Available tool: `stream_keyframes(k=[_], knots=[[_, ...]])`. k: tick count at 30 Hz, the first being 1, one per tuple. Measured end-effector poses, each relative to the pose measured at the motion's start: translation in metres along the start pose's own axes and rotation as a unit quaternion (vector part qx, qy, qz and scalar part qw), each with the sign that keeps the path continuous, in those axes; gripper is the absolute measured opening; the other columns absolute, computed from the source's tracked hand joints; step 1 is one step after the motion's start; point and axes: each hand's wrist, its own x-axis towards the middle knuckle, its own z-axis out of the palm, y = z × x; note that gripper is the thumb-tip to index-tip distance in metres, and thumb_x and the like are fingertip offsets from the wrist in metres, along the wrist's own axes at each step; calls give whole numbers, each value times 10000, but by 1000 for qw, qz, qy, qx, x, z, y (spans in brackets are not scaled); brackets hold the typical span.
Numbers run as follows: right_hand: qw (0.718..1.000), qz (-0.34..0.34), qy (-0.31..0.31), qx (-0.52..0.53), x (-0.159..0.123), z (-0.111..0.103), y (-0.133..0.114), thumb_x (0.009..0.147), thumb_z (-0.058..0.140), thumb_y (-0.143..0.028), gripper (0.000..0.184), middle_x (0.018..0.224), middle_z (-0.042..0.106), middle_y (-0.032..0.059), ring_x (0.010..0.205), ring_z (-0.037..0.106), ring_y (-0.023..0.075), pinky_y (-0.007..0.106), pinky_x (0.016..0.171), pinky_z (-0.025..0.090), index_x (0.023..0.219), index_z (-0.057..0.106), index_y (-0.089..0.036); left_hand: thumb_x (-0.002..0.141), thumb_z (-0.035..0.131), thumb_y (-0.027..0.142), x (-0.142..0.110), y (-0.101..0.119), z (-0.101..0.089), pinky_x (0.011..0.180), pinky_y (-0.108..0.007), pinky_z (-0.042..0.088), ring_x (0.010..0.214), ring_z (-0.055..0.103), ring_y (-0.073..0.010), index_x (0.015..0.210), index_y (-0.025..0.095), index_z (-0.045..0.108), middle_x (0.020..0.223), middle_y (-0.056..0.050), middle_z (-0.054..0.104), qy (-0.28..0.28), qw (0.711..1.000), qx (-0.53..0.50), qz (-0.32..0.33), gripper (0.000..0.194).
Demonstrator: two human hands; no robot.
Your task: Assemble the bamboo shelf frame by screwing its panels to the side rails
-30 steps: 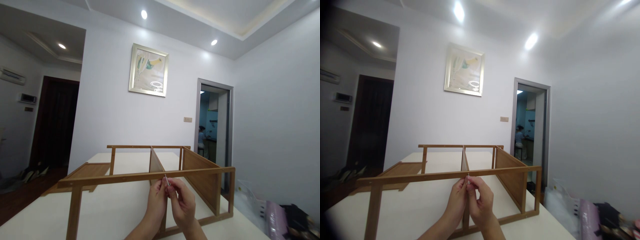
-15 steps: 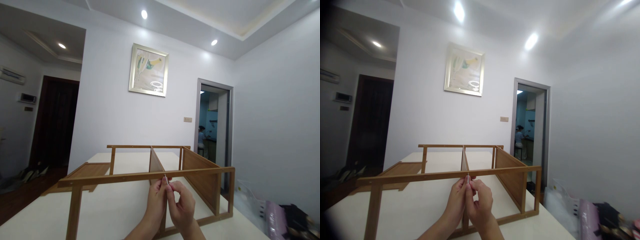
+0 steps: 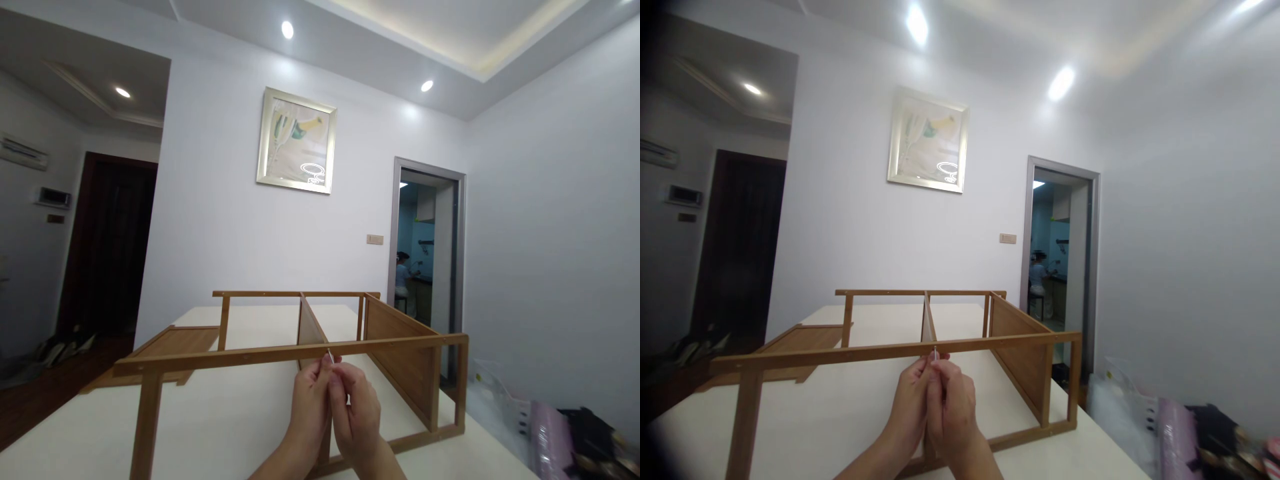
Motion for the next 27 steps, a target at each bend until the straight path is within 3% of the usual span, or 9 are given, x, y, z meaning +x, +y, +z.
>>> stream_keyframes(k=[5,9,13,18,20,22,25,27], knots=[[991,50,-47,114,-1,-4,5,893,463,-137,226,891,653,55,727,632,155,278,644,516,1086,545,-221,699,717,463,-2,1,-1,603,-235,419,605,490,-119,651,124,607,621,-8,573,1,1000,4,9,360],[983,53,-64,164,0,-7,11,900,446,-136,252,896,655,55,742,630,157,289,661,505,1107,555,-231,729,686,470,-4,3,-1,577,-236,404,591,481,-121,660,131,602,610,-4,560,-2,1000,26,8,356],[981,32,-76,175,0,-8,16,883,468,-117,301,993,670,74,842,642,181,316,729,514,1141,563,-240,782,609,515,-5,6,-1,583,-247,415,623,510,-144,690,133,609,640,-22,584,-1,996,90,26,392],[983,14,-84,163,4,-11,15,868,475,-98,358,1014,674,63,913,635,195,339,786,504,1178,561,-256,839,524,523,-16,5,-6,671,-282,472,721,572,-175,848,166,583,765,-33,620,50,973,206,92,362],[983,8,-78,167,6,-11,13,862,475,-93,356,964,669,57,866,628,189,331,743,499,1165,562,-258,847,526,488,-21,1,-10,646,-282,476,701,563,-166,867,187,543,785,-22,597,92,946,275,143,302],[982,8,-75,174,9,-11,11,858,475,-97,331,883,647,51,801,608,185,325,685,486,1138,570,-246,852,533,424,-24,0,-13,562,-260,446,626,514,-147,779,206,483,710,7,530,123,900,358,216,234],[978,22,-80,190,11,-11,9,859,470,-115,291,845,591,56,755,568,181,318,626,465,1105,585,-219,872,491,280,-26,10,-16,549,-262,432,600,480,-142,723,221,417,661,22,464,101,818,450,344,177],[978,28,-78,193,12,-11,8,863,463,-120,296,884,566,68,772,556,180,319,624,465,1116,589,-210,865,469,195,-23,24,-16,660,-311,476,721,539,-171,838,210,465,764,-16,531,80,756,497,418,32]])
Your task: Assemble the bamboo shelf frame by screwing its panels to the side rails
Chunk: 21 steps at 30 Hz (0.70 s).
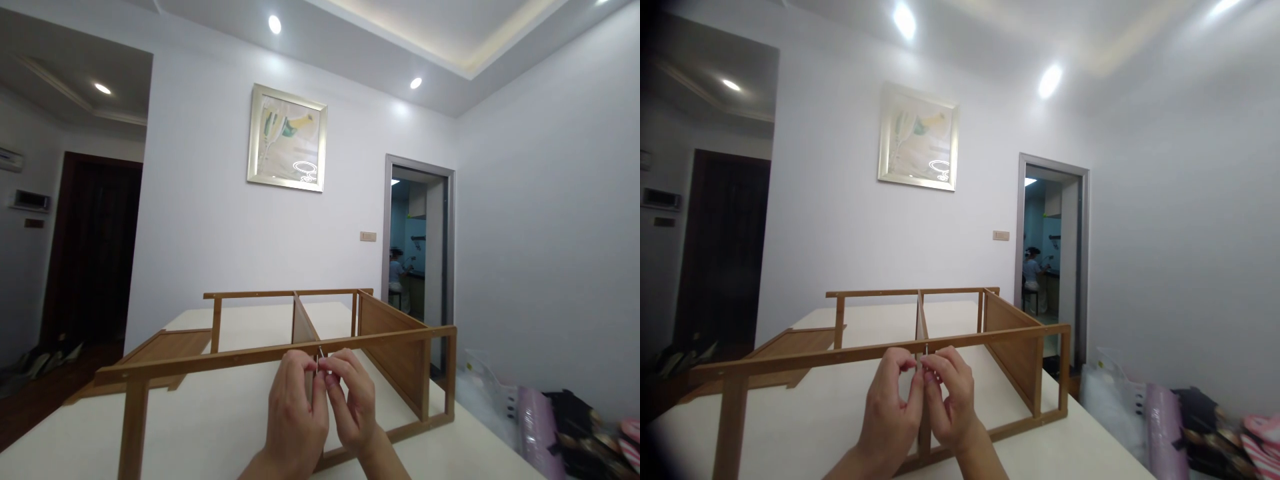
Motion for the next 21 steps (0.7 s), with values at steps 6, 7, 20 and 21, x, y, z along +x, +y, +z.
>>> stream_keyframes(k=[6,7,20,21], knots=[[1000,-1,23,-15,-1,1,-2,857,469,-122,337,948,537,79,851,549,195,348,691,485,1163,579,-212,798,518,159,30,-6,-20,925,-496,425,975,573,-272,1134,165,473,1023,-111,608,-79,977,128,150,339],[999,-1,29,-19,-1,1,-2,855,474,-127,340,961,537,83,867,546,201,351,695,486,1169,576,-212,790,525,169,31,-8,-21,922,-500,426,967,580,-273,1155,161,467,1027,-114,612,-102,972,130,165,369],[990,112,41,81,4,3,1,862,531,-286,218,1137,567,92,725,566,140,293,647,496,1026,658,-220,845,592,286,23,-28,-11,889,-447,460,1020,625,-260,937,193,449,1058,-154,661,-37,955,129,263,193],[989,115,41,87,5,3,1,860,533,-286,198,1124,576,90,782,580,159,297,668,499,978,678,-221,847,588,277,23,-28,-11,892,-445,459,1027,625,-260,920,196,447,1062,-154,663,-37,954,132,266,179]])
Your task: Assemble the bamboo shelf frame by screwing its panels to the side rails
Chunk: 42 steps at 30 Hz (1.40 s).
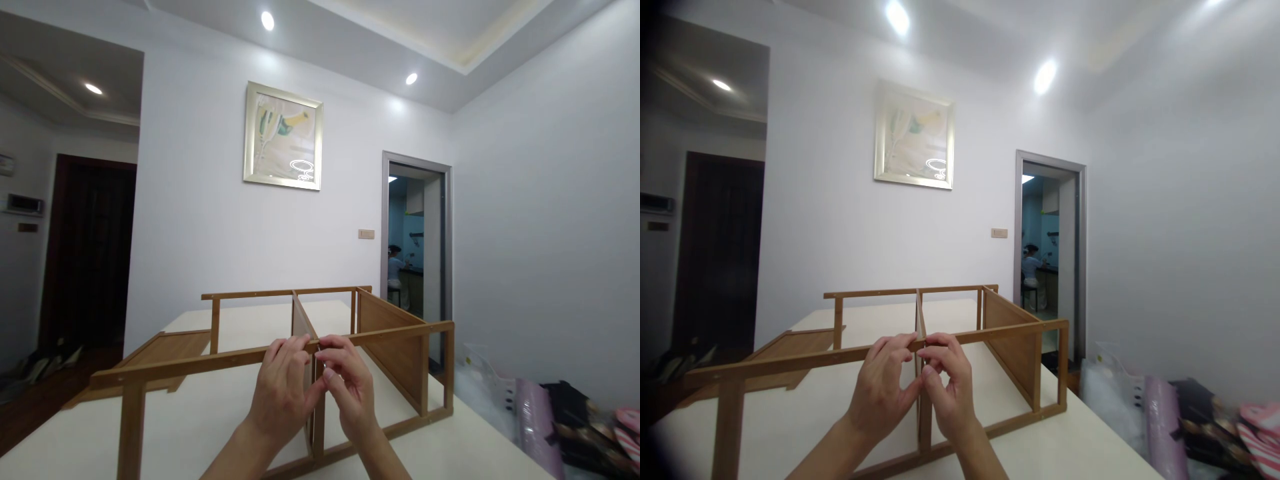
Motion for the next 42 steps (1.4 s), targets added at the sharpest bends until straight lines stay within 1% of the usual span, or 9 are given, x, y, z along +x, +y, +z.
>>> stream_keyframes(k=[2,4,9,15,23,31,38,40,42], knots=[[1000,6,1,14,1,0,-2,853,545,-286,182,1096,591,89,890,589,196,306,702,502,928,699,-226,847,588,262,0,0,0,903,-448,456,1030,625,-259,908,196,450,1058,-150,668,1,1000,4,7,165],[1000,11,0,27,2,0,-5,848,559,-288,174,1067,605,90,929,591,211,313,719,502,922,704,-226,837,602,246,0,0,-1,908,-452,454,1020,629,-257,911,192,459,1038,-142,674,5,1000,5,13,169],[998,27,-12,54,3,0,-6,856,570,-287,152,1025,623,87,936,600,209,320,754,500,926,683,-213,826,620,204,0,-2,-2,898,-440,457,1014,628,-250,892,186,473,1001,-129,678,-2,1000,-4,23,162],[997,48,-4,65,2,0,-2,850,607,-307,133,1008,636,94,882,619,193,284,659,521,893,668,-197,859,549,135,-1,-7,-3,904,-425,453,995,628,-225,862,185,483,979,-113,678,-2,999,-31,25,83],[999,15,17,23,3,1,-3,835,631,-251,97,952,658,98,886,634,210,310,679,534,881,697,-197,876,443,75,3,-3,-8,897,-413,438,979,616,-210,884,180,532,949,-95,674,-5,998,-56,11,138],[999,-14,45,-11,0,4,-6,843,614,-241,91,876,659,85,810,635,196,292,627,522,857,690,-193,881,463,98,5,-1,-7,877,-402,436,956,616,-212,827,188,579,890,-67,679,-1,995,-90,-37,157],[999,-20,37,-13,0,4,-5,860,585,-227,90,863,638,74,817,617,186,295,663,511,828,660,-189,888,506,145,11,3,-8,833,-380,453,860,627,-187,765,191,610,840,-42,676,2,992,-96,-82,168],[999,-13,36,-5,-2,4,-3,864,582,-231,88,873,636,76,814,614,183,290,656,513,876,658,-189,898,504,173,13,4,-9,819,-373,462,838,631,-181,738,192,612,820,-38,677,4,992,-91,-91,194],[999,-7,36,0,-3,4,-1,868,578,-232,156,897,637,75,799,611,175,287,649,517,1003,649,-196,907,499,202,15,5,-10,804,-370,468,823,633,-181,738,195,623,812,-39,680,0,991,-89,-99,210]])
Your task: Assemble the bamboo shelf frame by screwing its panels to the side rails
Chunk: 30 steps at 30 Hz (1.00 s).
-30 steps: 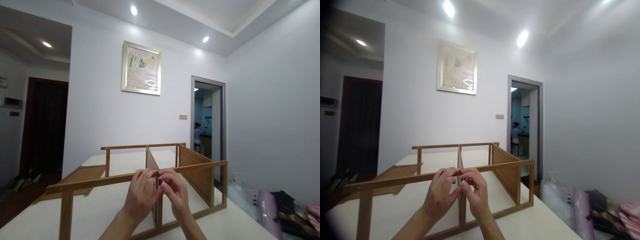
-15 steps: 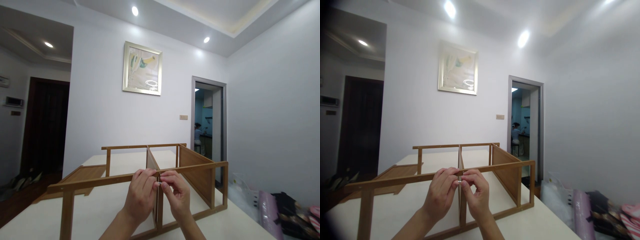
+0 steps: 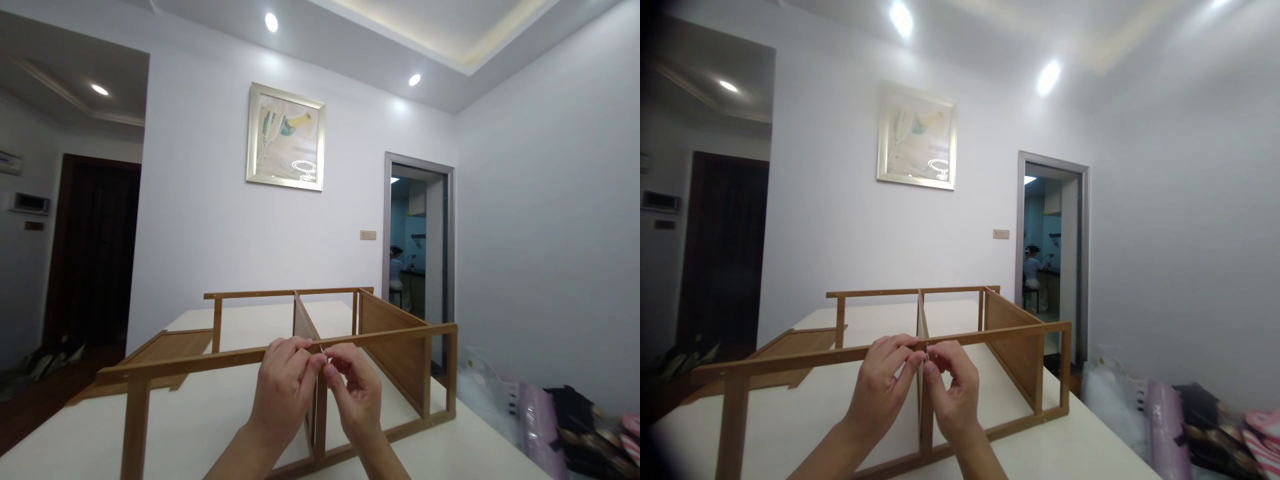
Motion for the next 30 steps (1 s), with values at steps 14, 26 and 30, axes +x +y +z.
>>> stream_keyframes(k=[14,26,30], knots=[[1000,-23,-11,-15,5,-1,-4,860,596,-190,191,858,629,48,704,587,143,266,581,501,1014,691,-251,914,469,158,-2,1,1,812,-384,446,834,615,-188,764,188,581,831,-44,662,-13,1000,11,4,189],[997,-38,10,-64,2,-2,1,828,644,-179,133,824,657,41,686,598,144,263,577,501,954,671,-213,871,474,76,-6,-8,8,816,-390,488,846,633,-210,1052,165,512,907,-70,665,18,998,60,5,205],[994,-75,20,-79,3,-1,-2,820,644,-140,166,827,661,39,697,602,140,260,595,508,972,659,-205,858,496,72,-6,-7,8,796,-396,502,821,629,-212,1049,166,506,885,-65,659,18,998,67,9,213]])
